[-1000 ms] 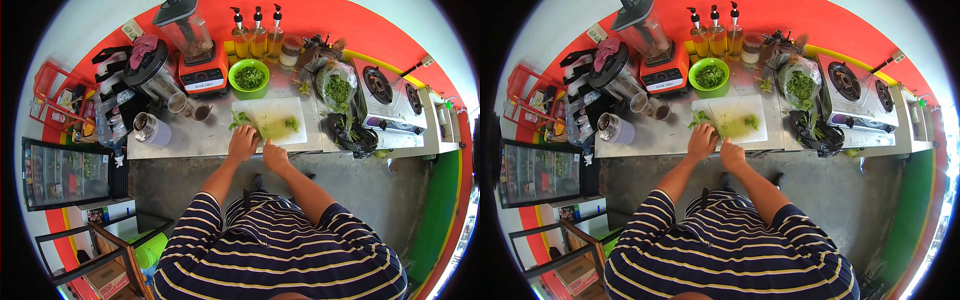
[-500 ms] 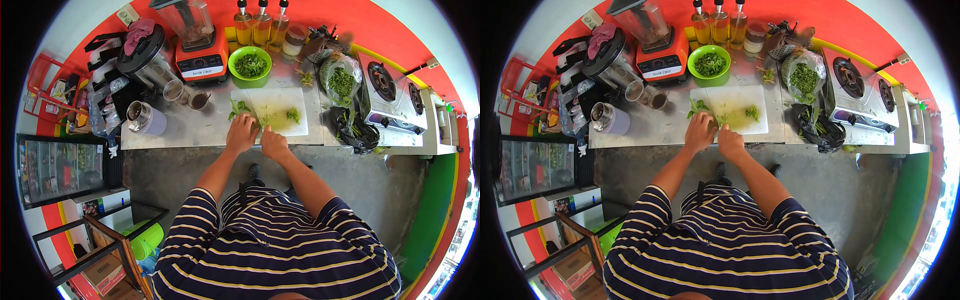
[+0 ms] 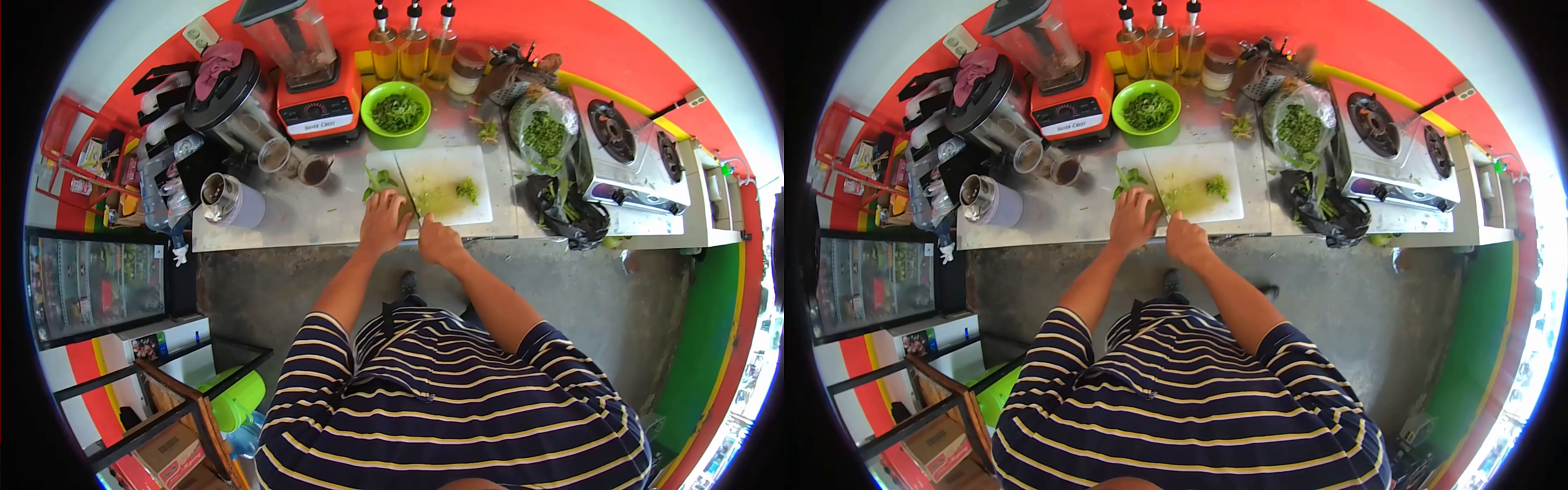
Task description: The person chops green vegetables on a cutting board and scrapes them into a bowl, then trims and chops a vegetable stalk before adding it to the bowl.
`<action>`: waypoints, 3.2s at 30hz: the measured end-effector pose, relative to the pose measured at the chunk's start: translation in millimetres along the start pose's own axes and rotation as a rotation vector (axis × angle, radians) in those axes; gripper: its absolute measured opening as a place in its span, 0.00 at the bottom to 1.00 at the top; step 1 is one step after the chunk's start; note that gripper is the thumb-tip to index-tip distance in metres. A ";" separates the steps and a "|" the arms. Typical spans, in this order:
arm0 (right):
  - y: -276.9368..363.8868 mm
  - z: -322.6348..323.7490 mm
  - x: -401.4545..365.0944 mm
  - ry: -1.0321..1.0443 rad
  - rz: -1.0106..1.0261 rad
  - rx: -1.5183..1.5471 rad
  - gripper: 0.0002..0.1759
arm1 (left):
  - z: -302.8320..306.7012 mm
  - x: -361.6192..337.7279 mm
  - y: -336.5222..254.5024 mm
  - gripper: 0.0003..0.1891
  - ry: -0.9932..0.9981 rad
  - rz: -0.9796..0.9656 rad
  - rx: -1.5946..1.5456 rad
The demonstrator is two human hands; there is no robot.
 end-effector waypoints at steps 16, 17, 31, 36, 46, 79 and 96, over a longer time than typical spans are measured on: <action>-112.1 32.6 -8.9 0.025 -0.055 0.016 0.21 | -37.5 46.7 -20.0 0.05 -0.089 0.086 -0.082; -108.8 36.8 -8.4 0.002 -0.003 0.053 0.21 | -37.5 47.2 -16.1 0.05 -0.091 0.089 -0.081; -59.2 4.4 -11.0 -0.009 -0.031 0.042 0.21 | -0.1 39.2 -3.4 0.51 0.033 0.437 0.208; -47.0 25.4 3.5 0.037 -0.021 -0.092 0.20 | -0.9 45.5 11.0 0.67 0.238 0.664 0.212; -38.3 12.1 -16.2 0.013 -0.081 -0.134 0.18 | -19.4 31.3 26.3 0.72 0.322 0.757 0.128; -27.0 7.0 -18.6 -0.003 -0.120 -0.133 0.19 | -37.1 26.5 23.5 0.58 0.225 0.562 0.115; -20.2 7.3 -5.3 -0.010 -0.062 -0.146 0.21 | -47.4 17.8 34.6 0.59 0.085 0.499 -0.010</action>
Point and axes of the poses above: each hand's wrist, its own x-axis towards the middle knuckle, its own z-axis out of the back of the hand, y = z × x, the point moved 8 cm from there along x, towards the middle knuckle, and after that the axes turned 5 degrees about -z, right-handed, at the moved point
